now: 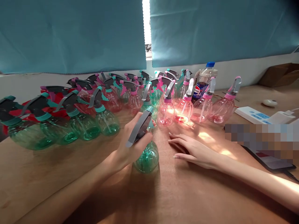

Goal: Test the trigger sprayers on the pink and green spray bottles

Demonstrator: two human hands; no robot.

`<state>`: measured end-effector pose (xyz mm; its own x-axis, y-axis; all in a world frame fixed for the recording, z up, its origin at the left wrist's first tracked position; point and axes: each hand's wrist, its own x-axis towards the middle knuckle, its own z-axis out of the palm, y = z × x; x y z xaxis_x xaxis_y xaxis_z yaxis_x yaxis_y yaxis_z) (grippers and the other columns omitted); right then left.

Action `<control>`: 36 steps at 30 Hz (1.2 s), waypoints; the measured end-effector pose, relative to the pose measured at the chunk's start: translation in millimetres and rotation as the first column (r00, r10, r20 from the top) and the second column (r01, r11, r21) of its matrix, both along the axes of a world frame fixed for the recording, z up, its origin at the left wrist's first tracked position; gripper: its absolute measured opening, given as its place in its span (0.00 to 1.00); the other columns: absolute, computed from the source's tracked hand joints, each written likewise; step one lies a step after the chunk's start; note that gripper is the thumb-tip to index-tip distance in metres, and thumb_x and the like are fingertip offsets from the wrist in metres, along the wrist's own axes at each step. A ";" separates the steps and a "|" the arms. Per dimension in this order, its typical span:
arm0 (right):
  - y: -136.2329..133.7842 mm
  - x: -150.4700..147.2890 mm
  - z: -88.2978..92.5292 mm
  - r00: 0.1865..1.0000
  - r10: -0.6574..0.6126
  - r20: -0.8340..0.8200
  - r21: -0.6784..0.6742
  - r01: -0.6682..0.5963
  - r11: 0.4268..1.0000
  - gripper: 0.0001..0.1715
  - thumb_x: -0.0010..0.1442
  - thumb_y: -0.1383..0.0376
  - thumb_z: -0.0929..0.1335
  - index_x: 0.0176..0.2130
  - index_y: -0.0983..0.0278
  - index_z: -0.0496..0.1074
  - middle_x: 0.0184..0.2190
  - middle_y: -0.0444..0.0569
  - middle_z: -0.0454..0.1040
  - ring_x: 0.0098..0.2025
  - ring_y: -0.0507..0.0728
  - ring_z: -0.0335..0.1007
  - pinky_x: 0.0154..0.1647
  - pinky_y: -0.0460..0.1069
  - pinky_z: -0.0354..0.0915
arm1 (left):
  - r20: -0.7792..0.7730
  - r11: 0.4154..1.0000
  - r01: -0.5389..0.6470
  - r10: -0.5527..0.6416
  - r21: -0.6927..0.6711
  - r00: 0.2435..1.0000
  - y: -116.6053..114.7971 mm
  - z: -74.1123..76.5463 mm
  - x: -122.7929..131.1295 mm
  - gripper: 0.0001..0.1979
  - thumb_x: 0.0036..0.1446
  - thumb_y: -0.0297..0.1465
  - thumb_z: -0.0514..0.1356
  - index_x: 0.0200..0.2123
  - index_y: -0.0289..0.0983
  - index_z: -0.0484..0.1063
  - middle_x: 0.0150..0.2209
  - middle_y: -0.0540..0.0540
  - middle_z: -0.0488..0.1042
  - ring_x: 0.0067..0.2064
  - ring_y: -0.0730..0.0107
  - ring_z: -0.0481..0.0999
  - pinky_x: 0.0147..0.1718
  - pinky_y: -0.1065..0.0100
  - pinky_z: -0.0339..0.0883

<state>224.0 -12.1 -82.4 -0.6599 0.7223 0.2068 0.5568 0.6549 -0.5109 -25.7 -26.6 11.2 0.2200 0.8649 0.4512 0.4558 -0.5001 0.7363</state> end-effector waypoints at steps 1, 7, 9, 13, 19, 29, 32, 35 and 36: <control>1.7 -0.7 -2.1 1.000 0.003 -0.001 0.005 -0.003 1.000 0.32 0.66 0.47 0.64 0.60 0.64 0.67 0.63 0.62 0.66 0.64 0.66 0.62 0.62 0.63 0.63 | -0.008 1.000 0.006 -0.006 0.009 1.000 1.6 0.4 0.2 0.05 0.50 0.26 0.56 0.30 0.42 0.64 0.25 0.52 0.61 0.26 0.70 0.61 0.25 0.64 0.58; 11.3 -5.8 -10.7 0.999 0.029 0.035 0.025 -0.030 0.999 0.39 0.64 0.45 0.66 0.64 0.65 0.64 0.66 0.63 0.62 0.68 0.68 0.57 0.65 0.67 0.58 | -0.005 0.995 0.097 -0.097 -0.019 0.995 3.4 1.7 -1.3 0.04 0.54 0.26 0.53 0.31 0.41 0.63 0.26 0.53 0.60 0.26 0.72 0.60 0.25 0.65 0.54; 13.0 -6.6 -12.3 0.999 0.032 0.043 0.026 -0.033 0.999 0.39 0.64 0.45 0.65 0.64 0.66 0.63 0.66 0.63 0.62 0.68 0.68 0.56 0.65 0.67 0.57 | -0.018 0.993 0.117 -0.117 -0.026 0.993 3.1 2.3 -1.8 0.04 0.54 0.26 0.53 0.33 0.40 0.64 0.28 0.52 0.63 0.27 0.72 0.62 0.27 0.65 0.56; 12.8 -7.5 -14.0 0.999 0.031 0.018 0.026 -0.032 0.999 0.38 0.64 0.46 0.65 0.65 0.64 0.63 0.66 0.62 0.62 0.68 0.68 0.56 0.65 0.68 0.57 | 0.005 0.993 0.112 -0.111 -0.035 0.994 4.0 4.2 -1.8 0.05 0.52 0.26 0.53 0.28 0.41 0.58 0.27 0.53 0.62 0.26 0.72 0.61 0.26 0.64 0.56; 10.1 -9.2 -13.3 1.000 0.002 0.003 0.032 -0.002 0.999 0.37 0.64 0.47 0.66 0.64 0.63 0.64 0.65 0.60 0.64 0.67 0.68 0.58 0.65 0.68 0.58 | 0.003 0.993 0.112 -0.112 -0.042 0.994 5.0 5.6 -1.7 0.07 0.52 0.28 0.55 0.28 0.42 0.56 0.26 0.53 0.61 0.26 0.71 0.61 0.27 0.65 0.60; 11.2 -6.2 -11.7 1.000 0.019 0.015 0.011 -0.019 1.000 0.36 0.65 0.48 0.66 0.65 0.63 0.63 0.65 0.59 0.63 0.68 0.68 0.55 0.66 0.68 0.56 | 0.103 0.986 0.155 -0.149 -0.061 0.984 2.0 1.0 1.6 0.08 0.56 0.27 0.56 0.40 0.41 0.64 0.27 0.54 0.57 0.27 0.72 0.60 0.36 0.65 0.69; 11.0 -5.7 -11.9 1.000 0.018 0.001 0.013 -0.018 1.000 0.35 0.65 0.49 0.67 0.65 0.61 0.63 0.65 0.58 0.63 0.68 0.68 0.56 0.66 0.68 0.56 | 0.122 0.982 0.169 -0.158 -0.081 0.980 2.8 -1.8 0.4 0.08 0.58 0.27 0.55 0.41 0.41 0.64 0.29 0.54 0.57 0.28 0.73 0.60 0.38 0.65 0.71; 10.8 -5.6 -11.2 1.000 0.012 -0.001 0.012 -0.012 1.000 0.34 0.65 0.49 0.66 0.65 0.61 0.64 0.65 0.58 0.64 0.68 0.68 0.57 0.65 0.69 0.57 | 0.124 0.982 0.173 -0.163 -0.080 0.979 3.0 -2.3 -0.2 0.07 0.57 0.26 0.56 0.40 0.41 0.64 0.29 0.54 0.59 0.27 0.73 0.59 0.37 0.66 0.72; 10.7 -5.5 -11.0 1.000 0.009 -0.003 0.012 -0.009 1.000 0.34 0.65 0.49 0.66 0.65 0.61 0.64 0.65 0.58 0.64 0.68 0.68 0.57 0.65 0.69 0.57 | 0.124 0.982 0.172 -0.162 -0.077 0.979 2.9 -2.0 -0.2 0.07 0.57 0.26 0.56 0.39 0.41 0.64 0.29 0.54 0.59 0.27 0.73 0.60 0.37 0.66 0.71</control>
